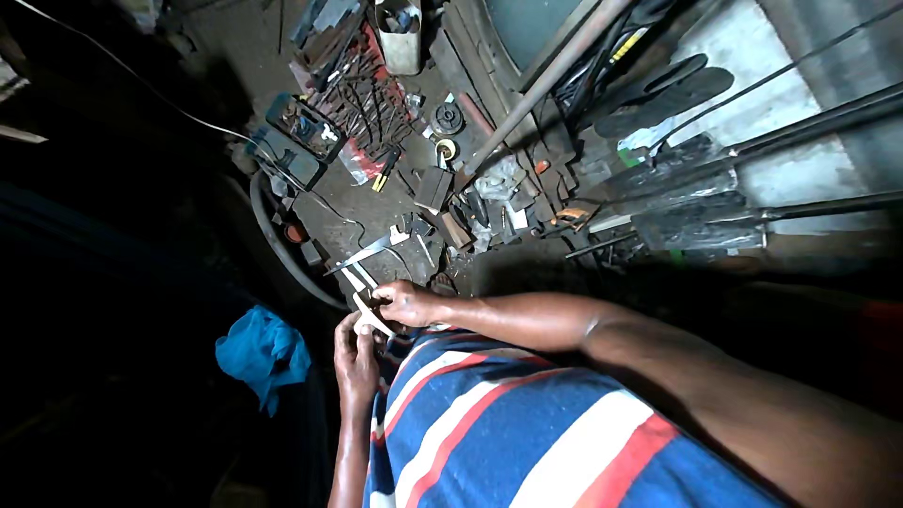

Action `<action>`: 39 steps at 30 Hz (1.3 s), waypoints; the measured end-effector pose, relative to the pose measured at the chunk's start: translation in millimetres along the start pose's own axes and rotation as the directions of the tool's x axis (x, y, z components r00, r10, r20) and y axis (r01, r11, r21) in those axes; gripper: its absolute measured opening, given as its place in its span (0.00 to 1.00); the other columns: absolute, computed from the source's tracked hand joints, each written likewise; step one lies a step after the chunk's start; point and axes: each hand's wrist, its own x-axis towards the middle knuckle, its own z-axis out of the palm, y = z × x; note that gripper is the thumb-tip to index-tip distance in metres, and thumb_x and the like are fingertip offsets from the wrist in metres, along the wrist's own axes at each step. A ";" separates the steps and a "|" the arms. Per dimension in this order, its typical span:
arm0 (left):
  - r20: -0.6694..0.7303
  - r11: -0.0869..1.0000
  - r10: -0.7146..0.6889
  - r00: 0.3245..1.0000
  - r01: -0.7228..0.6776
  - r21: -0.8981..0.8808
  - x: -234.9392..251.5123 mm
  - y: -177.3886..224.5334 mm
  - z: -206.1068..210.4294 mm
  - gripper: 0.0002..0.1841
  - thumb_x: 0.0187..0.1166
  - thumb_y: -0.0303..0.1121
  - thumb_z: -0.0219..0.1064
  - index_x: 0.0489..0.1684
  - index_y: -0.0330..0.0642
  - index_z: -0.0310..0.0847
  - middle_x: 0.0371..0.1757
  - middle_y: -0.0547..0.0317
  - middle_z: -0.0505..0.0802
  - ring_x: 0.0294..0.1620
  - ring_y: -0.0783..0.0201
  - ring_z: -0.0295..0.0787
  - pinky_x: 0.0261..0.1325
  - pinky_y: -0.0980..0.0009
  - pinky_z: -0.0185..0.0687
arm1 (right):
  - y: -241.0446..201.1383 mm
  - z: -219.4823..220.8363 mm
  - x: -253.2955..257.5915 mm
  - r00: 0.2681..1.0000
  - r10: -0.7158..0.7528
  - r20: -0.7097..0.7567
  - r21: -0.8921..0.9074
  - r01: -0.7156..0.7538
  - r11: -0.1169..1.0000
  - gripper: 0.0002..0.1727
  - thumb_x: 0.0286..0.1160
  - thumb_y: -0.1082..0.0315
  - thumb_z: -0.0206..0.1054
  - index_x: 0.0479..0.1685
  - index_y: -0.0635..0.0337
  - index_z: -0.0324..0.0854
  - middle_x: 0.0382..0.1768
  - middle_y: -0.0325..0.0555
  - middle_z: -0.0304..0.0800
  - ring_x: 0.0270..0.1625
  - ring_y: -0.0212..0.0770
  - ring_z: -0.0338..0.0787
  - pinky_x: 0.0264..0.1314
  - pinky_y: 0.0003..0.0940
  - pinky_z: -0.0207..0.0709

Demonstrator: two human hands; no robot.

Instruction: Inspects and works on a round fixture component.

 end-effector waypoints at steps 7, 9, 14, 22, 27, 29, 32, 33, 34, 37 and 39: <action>-0.153 0.979 -0.182 0.971 0.165 -0.118 -2.9 -2.7 6.5 0.21 0.95 0.35 0.42 0.72 0.32 0.74 0.50 0.50 0.93 0.44 0.62 0.93 0.47 0.62 0.94 | -2.3 -0.3 -1.4 0.977 -0.211 0.029 -0.154 0.213 0.965 0.13 0.80 0.64 0.64 0.53 0.62 0.88 0.45 0.51 0.92 0.49 0.42 0.90 0.57 0.44 0.82; -0.195 0.976 -0.205 0.959 0.186 -0.112 -4.8 -2.4 6.5 0.22 0.96 0.36 0.41 0.67 0.32 0.78 0.49 0.52 0.93 0.44 0.63 0.93 0.47 0.63 0.93 | -1.1 1.5 -0.6 0.974 -0.219 0.056 -0.184 0.226 0.957 0.14 0.80 0.63 0.64 0.52 0.62 0.88 0.43 0.51 0.92 0.47 0.42 0.90 0.56 0.44 0.82; -0.246 0.914 -0.405 0.881 0.394 -0.097 -13.8 -0.4 6.6 0.28 0.98 0.45 0.38 0.55 0.34 0.84 0.31 0.54 0.92 0.20 0.63 0.86 0.21 0.64 0.86 | 16.4 11.3 -0.4 0.949 -0.264 0.172 -0.300 0.306 0.904 0.15 0.81 0.66 0.62 0.55 0.64 0.88 0.49 0.56 0.93 0.54 0.49 0.92 0.63 0.50 0.81; 0.025 0.817 -0.542 0.840 0.533 -0.221 -16.5 -18.2 2.6 0.27 0.98 0.45 0.36 0.64 0.31 0.75 0.33 0.47 0.91 0.23 0.58 0.88 0.27 0.62 0.89 | 40.2 25.3 -8.5 0.989 -0.130 0.067 -0.341 0.145 0.929 0.11 0.82 0.68 0.61 0.52 0.63 0.86 0.43 0.57 0.92 0.50 0.53 0.92 0.57 0.56 0.83; 0.127 0.851 -0.490 0.862 0.505 -0.143 -10.4 -35.9 -7.7 0.19 0.96 0.40 0.45 0.64 0.32 0.72 0.38 0.46 0.92 0.28 0.56 0.92 0.32 0.60 0.93 | 39.9 32.9 -11.5 0.987 0.159 0.010 -0.168 -0.155 0.974 0.12 0.85 0.69 0.58 0.54 0.65 0.83 0.47 0.58 0.89 0.50 0.51 0.89 0.56 0.54 0.81; 0.158 0.862 -0.482 0.862 0.499 -0.092 -12.9 -44.1 -15.0 0.18 0.95 0.40 0.48 0.64 0.33 0.73 0.38 0.47 0.92 0.29 0.57 0.92 0.33 0.61 0.93 | 44.3 43.1 -12.6 0.971 0.237 -0.009 -0.111 -0.237 0.965 0.12 0.86 0.68 0.57 0.55 0.65 0.82 0.43 0.56 0.87 0.39 0.46 0.87 0.44 0.47 0.81; 0.198 0.873 -0.464 0.863 0.484 -0.064 -20.4 -57.4 -28.2 0.16 0.94 0.38 0.52 0.65 0.34 0.74 0.41 0.46 0.92 0.29 0.57 0.92 0.33 0.61 0.93 | 57.4 64.2 -12.3 0.928 0.372 -0.013 -0.024 -0.372 0.928 0.15 0.88 0.63 0.55 0.61 0.61 0.80 0.36 0.51 0.83 0.26 0.40 0.79 0.29 0.38 0.77; 0.214 0.877 -0.454 0.865 0.476 -0.060 -22.8 -63.1 -33.9 0.16 0.93 0.37 0.53 0.67 0.34 0.75 0.43 0.46 0.92 0.30 0.56 0.92 0.33 0.61 0.93 | 61.4 71.7 -11.9 0.913 0.407 -0.008 0.011 -0.407 0.913 0.15 0.89 0.62 0.55 0.62 0.60 0.79 0.36 0.49 0.82 0.25 0.38 0.78 0.28 0.36 0.76; 0.235 0.882 -0.441 0.866 0.466 -0.064 -25.7 -69.2 -40.3 0.16 0.92 0.35 0.55 0.68 0.35 0.75 0.44 0.45 0.92 0.32 0.56 0.93 0.34 0.60 0.94 | 65.9 80.1 -11.4 0.902 0.431 -0.007 0.050 -0.430 0.901 0.16 0.89 0.62 0.54 0.63 0.59 0.79 0.36 0.48 0.82 0.25 0.37 0.79 0.28 0.35 0.76; 0.305 0.889 -0.408 0.861 0.451 -0.085 -33.0 -85.2 -59.5 0.16 0.89 0.31 0.59 0.69 0.34 0.76 0.48 0.43 0.92 0.36 0.53 0.94 0.39 0.57 0.95 | 80.8 104.8 -10.5 0.894 0.447 -0.008 0.174 -0.439 0.881 0.17 0.91 0.61 0.54 0.67 0.58 0.78 0.38 0.46 0.86 0.26 0.34 0.82 0.28 0.30 0.78; 0.334 0.888 -0.404 0.852 0.453 -0.079 -34.9 -91.5 -73.0 0.16 0.88 0.29 0.61 0.69 0.34 0.76 0.51 0.42 0.93 0.42 0.51 0.95 0.45 0.56 0.95 | 86.9 120.6 -10.4 0.894 0.448 -0.024 0.252 -0.428 0.868 0.17 0.91 0.60 0.55 0.68 0.58 0.77 0.38 0.46 0.86 0.26 0.33 0.83 0.28 0.29 0.79</action>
